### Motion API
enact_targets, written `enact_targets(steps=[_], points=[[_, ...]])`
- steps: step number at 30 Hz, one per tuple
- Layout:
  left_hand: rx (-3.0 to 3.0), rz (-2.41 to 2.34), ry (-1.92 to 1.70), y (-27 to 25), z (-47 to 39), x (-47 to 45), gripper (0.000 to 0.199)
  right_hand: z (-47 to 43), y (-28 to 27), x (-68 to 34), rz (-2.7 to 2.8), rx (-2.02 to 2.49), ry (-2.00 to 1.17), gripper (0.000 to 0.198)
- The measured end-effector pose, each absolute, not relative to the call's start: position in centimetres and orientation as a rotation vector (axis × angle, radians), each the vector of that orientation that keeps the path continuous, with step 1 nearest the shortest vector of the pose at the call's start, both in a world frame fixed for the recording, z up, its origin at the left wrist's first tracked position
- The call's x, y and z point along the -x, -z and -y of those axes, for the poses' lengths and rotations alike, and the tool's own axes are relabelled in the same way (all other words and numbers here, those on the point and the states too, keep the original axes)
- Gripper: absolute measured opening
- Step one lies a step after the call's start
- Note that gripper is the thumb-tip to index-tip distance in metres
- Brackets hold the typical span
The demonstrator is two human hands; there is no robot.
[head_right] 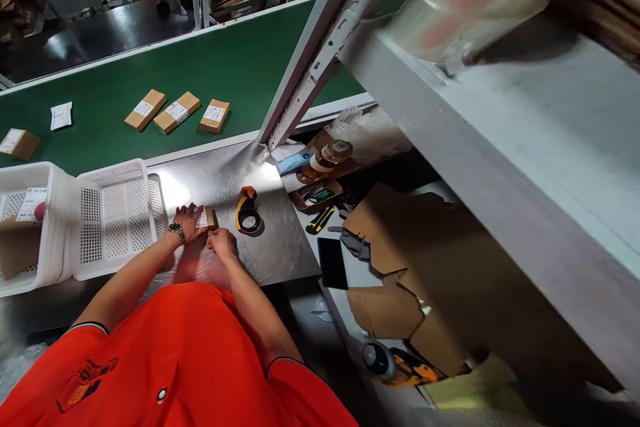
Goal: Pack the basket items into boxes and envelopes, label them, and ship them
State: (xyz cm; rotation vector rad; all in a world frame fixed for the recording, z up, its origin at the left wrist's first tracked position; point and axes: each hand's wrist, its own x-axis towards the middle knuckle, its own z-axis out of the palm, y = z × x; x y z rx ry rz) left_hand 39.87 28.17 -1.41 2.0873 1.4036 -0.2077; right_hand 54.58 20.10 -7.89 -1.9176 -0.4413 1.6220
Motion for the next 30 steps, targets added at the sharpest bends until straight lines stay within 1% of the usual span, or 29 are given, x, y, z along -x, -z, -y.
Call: enact_targets(steps=[2, 5, 7, 8, 12, 13, 14, 18, 20, 22, 24, 25, 27, 30], points=[[-2.095, -1.405, 0.259, 1.2, -29.1, -40.1, 0.085, -19.9, 7.4, -54.7, 0.353, 1.866, -1.611, 0.023], [-2.101, -1.406, 0.3, 1.0, -30.1, -40.4, 0.095, -19.5, 6.1, -54.7, 0.217, 1.706, -1.623, 0.015], [-2.106, -1.418, 0.28, 1.0, -30.2, -40.5, 0.095, -19.3, 5.3, -54.5, 0.126, 1.576, -1.647, 0.011], [-2.108, -1.428, 0.262, 1.1, -30.0, -40.4, 0.094, -19.4, 5.0, -54.4, 0.083, 1.522, -1.663, 0.012], [-2.117, -1.444, 0.196, 1.2, -27.9, -40.1, 0.093, -20.0, 4.4, -54.6, -0.005, 1.45, -1.743, 0.039], [-2.125, -1.439, 0.177, 1.2, -27.3, -40.0, 0.093, -20.1, 4.3, -54.8, 0.001, 1.456, -1.767, 0.042], [-2.131, -1.432, 0.154, 1.1, -26.6, -39.8, 0.093, -20.2, 4.3, -55.0, 0.022, 1.465, -1.789, 0.04], [-2.111, -1.419, 0.063, 0.4, -24.6, -39.3, 0.089, -19.5, 3.9, -55.6, 0.141, 1.446, -1.816, 0.015], [-2.106, -1.425, 0.032, -0.4, -24.2, -38.9, 0.088, -18.8, 3.4, -56.1, 0.187, 1.414, -1.794, 0.007], [-2.061, -1.518, -0.065, -1.3, -24.1, -38.4, 0.094, -18.2, 2.7, -56.6, 0.205, 1.386, -1.743, 0.004], [-1.875, -1.663, -0.306, -2.2, -23.8, -38.2, 0.104, -17.6, 1.9, -57.2, 0.209, 1.344, -1.671, 0.004], [-1.72, -1.71, -0.451, -2.6, -23.6, -38.2, 0.106, -17.4, 1.5, -57.4, 0.216, 1.307, -1.632, 0.008], [-1.424, -1.701, -0.647, -3.0, -23.1, -38.9, 0.101, -16.9, 0.8, -57.6, 0.26, 1.217, -1.572, 0.019], [-1.245, -1.608, -0.669, -2.8, -21.8, -41.5, 0.077, -16.3, 0.0, -56.9, 0.338, 1.086, -1.504, 0.032]])
